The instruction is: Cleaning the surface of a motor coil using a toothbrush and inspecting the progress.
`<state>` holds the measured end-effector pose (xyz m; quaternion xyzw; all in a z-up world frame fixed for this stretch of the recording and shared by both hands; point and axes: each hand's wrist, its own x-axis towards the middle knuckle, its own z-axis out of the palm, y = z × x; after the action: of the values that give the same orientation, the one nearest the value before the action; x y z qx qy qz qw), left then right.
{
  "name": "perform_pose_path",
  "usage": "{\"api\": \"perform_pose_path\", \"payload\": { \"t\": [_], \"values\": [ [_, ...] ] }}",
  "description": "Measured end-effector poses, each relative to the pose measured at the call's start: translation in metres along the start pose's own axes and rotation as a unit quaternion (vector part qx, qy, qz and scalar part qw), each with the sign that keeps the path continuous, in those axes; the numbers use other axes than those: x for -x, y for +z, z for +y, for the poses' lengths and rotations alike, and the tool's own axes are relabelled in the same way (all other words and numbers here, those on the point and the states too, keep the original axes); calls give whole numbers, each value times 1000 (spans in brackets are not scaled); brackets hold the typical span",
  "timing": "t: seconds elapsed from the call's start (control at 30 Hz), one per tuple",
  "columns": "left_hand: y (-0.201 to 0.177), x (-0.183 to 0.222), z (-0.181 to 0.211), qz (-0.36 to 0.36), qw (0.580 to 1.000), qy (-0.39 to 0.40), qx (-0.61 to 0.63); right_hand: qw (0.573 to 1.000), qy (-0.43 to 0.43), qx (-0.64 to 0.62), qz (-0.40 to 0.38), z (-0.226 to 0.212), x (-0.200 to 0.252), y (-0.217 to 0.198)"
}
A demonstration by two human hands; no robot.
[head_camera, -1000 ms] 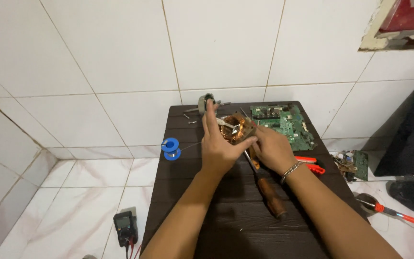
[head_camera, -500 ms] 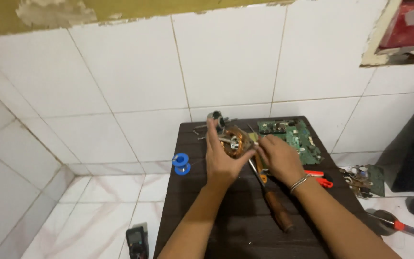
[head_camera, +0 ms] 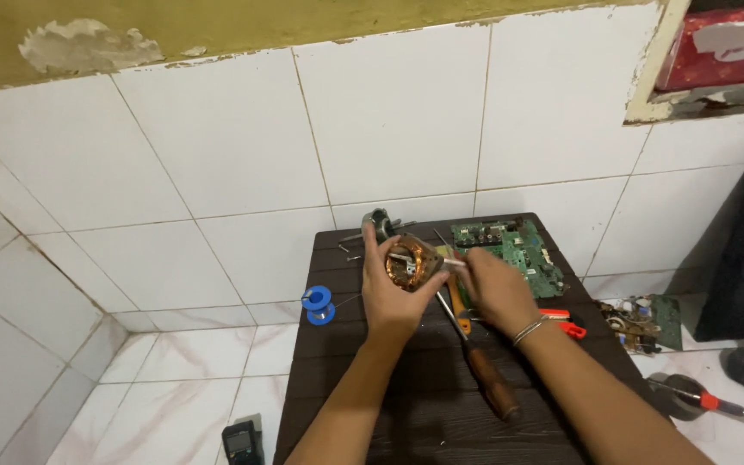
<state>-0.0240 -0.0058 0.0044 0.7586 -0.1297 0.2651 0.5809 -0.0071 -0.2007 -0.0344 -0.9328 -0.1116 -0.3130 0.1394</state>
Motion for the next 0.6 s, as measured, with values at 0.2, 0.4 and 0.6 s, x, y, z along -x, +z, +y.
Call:
{"api": "perform_pose_path", "payload": {
  "t": [0.2,0.4,0.6],
  "values": [
    [-2,0,6,27,999,9,40,998,-40,45,21,0,-4,5],
    [3,3,27,-14,999,-43,29,999,-42,-28,12,-4,-4,14],
    [0,6,21,-8,995,-45,89,999,-48,5,20,-19,-3,1]
  ]
}}
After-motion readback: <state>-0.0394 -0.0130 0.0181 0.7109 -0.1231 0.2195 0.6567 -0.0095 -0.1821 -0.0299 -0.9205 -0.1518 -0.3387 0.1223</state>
